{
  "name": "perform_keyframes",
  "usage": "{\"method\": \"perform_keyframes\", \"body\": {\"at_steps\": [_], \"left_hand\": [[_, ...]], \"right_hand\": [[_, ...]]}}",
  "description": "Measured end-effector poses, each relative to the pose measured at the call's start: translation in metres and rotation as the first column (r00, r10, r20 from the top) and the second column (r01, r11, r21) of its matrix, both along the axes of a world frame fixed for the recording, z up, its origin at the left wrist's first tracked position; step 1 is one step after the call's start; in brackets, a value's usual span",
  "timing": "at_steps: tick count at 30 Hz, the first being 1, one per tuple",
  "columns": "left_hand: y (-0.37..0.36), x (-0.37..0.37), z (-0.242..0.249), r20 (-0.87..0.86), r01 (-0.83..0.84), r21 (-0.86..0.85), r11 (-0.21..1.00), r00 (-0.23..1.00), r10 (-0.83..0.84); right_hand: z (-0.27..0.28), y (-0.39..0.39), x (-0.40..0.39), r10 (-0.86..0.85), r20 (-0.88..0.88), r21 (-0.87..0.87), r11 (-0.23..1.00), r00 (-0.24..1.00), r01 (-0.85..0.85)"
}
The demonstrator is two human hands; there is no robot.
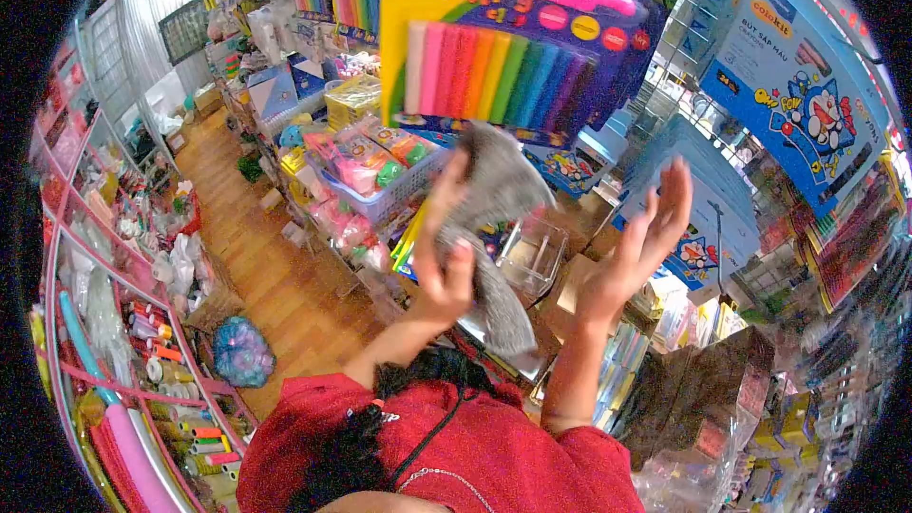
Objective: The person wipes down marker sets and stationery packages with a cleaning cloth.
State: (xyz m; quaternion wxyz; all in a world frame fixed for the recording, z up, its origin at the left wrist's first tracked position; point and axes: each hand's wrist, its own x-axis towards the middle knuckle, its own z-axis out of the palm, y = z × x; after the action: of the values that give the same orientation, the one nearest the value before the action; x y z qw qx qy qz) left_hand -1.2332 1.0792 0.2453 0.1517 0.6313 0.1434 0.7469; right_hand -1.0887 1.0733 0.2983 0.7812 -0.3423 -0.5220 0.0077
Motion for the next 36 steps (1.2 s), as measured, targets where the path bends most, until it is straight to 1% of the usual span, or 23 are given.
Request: {"method": "perform_keyframes", "body": {"at_steps": [4,5,7,9,11,13,15,16,17,18,19,20,23,24,25,26,29,30,31,33,34,35,36], "left_hand": [[0.025,-0.019,0.032,-0.018,-0.326,0.178,0.929,0.942,0.334],[0.03,-0.02,0.037,-0.026,-0.366,0.204,0.908,0.925,0.379],[0.041,-0.022,0.049,-0.034,-0.449,0.264,0.854,0.88,0.473],[0.05,-0.022,0.056,0.006,-0.457,0.288,0.842,0.879,0.476],[0.057,-0.022,0.058,0.025,-0.461,0.259,0.849,0.882,0.471],[0.062,-0.022,0.059,0.031,-0.471,0.234,0.851,0.878,0.478],[0.065,-0.021,0.06,0.044,-0.476,0.211,0.854,0.877,0.479],[0.063,-0.02,0.063,0.01,-0.544,0.196,0.816,0.833,0.553],[0.064,-0.019,0.066,-0.042,-0.567,0.226,0.792,0.807,0.589],[0.064,-0.014,0.071,-0.09,-0.579,0.255,0.774,0.783,0.615],[0.063,-0.004,0.075,-0.137,-0.589,0.284,0.757,0.757,0.639],[0.063,0.007,0.077,-0.131,-0.52,0.292,0.803,0.809,0.572],[0.069,0.023,0.083,-0.148,-0.478,0.3,0.826,0.832,0.535],[0.069,0.02,0.089,-0.2,-0.533,0.309,0.788,0.773,0.601],[0.069,0.022,0.093,-0.176,-0.555,0.263,0.789,0.776,0.605],[0.069,0.025,0.097,-0.153,-0.576,0.215,0.789,0.778,0.61],[0.093,0.02,0.106,-0.037,-0.541,0.001,0.841,0.84,0.541],[0.109,0.017,0.112,0.018,-0.501,-0.075,0.862,0.864,0.504],[0.119,0.011,0.118,0.039,-0.466,-0.078,0.881,0.882,0.47],[0.143,-0.008,0.127,0.076,-0.394,-0.084,0.915,0.913,0.4],[0.153,-0.016,0.128,-0.106,-0.451,-0.041,0.892,0.889,0.445],[0.155,-0.007,0.116,-0.103,-0.442,-0.007,0.897,0.892,0.439],[0.123,0.013,0.11,-0.1,-0.434,0.028,0.901,0.895,0.434]], "right_hand": [[0.047,0.049,0.005,0.205,0.171,-0.118,0.975,0.964,-0.187],[0.049,0.064,0.008,0.163,0.233,-0.145,0.981,0.959,-0.132],[0.062,0.064,-0.005,0.228,0.167,-0.153,0.967,0.959,-0.203],[0.063,0.075,-0.008,0.067,0.272,-0.071,0.996,0.96,-0.049],[0.062,0.08,-0.018,0.015,0.26,0.031,0.999,0.966,-0.024],[0.068,0.072,-0.023,0.135,0.163,-0.044,0.991,0.977,-0.13],[0.069,0.078,-0.019,0.326,0.166,-0.057,0.945,0.931,-0.321],[0.069,0.082,-0.016,0.418,0.168,-0.063,0.908,0.893,-0.414],[0.061,0.089,-0.012,0.545,0.107,-0.143,0.836,0.831,-0.53],[0.06,0.085,-0.018,0.696,-0.096,-0.137,0.699,0.712,-0.702],[0.059,0.079,-0.027,0.792,-0.291,-0.089,0.535,0.536,-0.84],[0.058,0.071,-0.033,0.798,-0.246,-0.111,0.541,0.551,-0.834],[0.057,0.057,-0.042,0.81,-0.133,-0.146,0.554,0.572,-0.819],[0.055,0.058,-0.041,0.814,-0.113,-0.141,0.555,0.57,-0.82],[0.053,0.06,-0.04,0.817,-0.092,-0.137,0.555,0.568,-0.82],[0.052,0.064,-0.04,0.774,-0.086,-0.125,0.616,0.627,-0.778],[0.048,0.072,-0.04,0.805,-0.158,-0.144,0.554,0.572,-0.82],[0.047,0.063,-0.041,0.87,-0.132,-0.148,0.456,0.474,-0.878],[0.04,0.067,-0.042,0.862,-0.228,-0.125,0.434,0.452,-0.892],[0.037,0.069,-0.043,0.859,-0.243,-0.122,0.433,0.45,-0.893],[0.039,0.066,-0.043,0.866,-0.22,-0.123,0.432,0.449,-0.894],[0.045,0.062,-0.044,0.874,-0.197,-0.12,0.429,0.445,-0.895],[0.049,0.061,-0.045,0.881,-0.172,-0.116,0.425,0.44,-0.898]]}}
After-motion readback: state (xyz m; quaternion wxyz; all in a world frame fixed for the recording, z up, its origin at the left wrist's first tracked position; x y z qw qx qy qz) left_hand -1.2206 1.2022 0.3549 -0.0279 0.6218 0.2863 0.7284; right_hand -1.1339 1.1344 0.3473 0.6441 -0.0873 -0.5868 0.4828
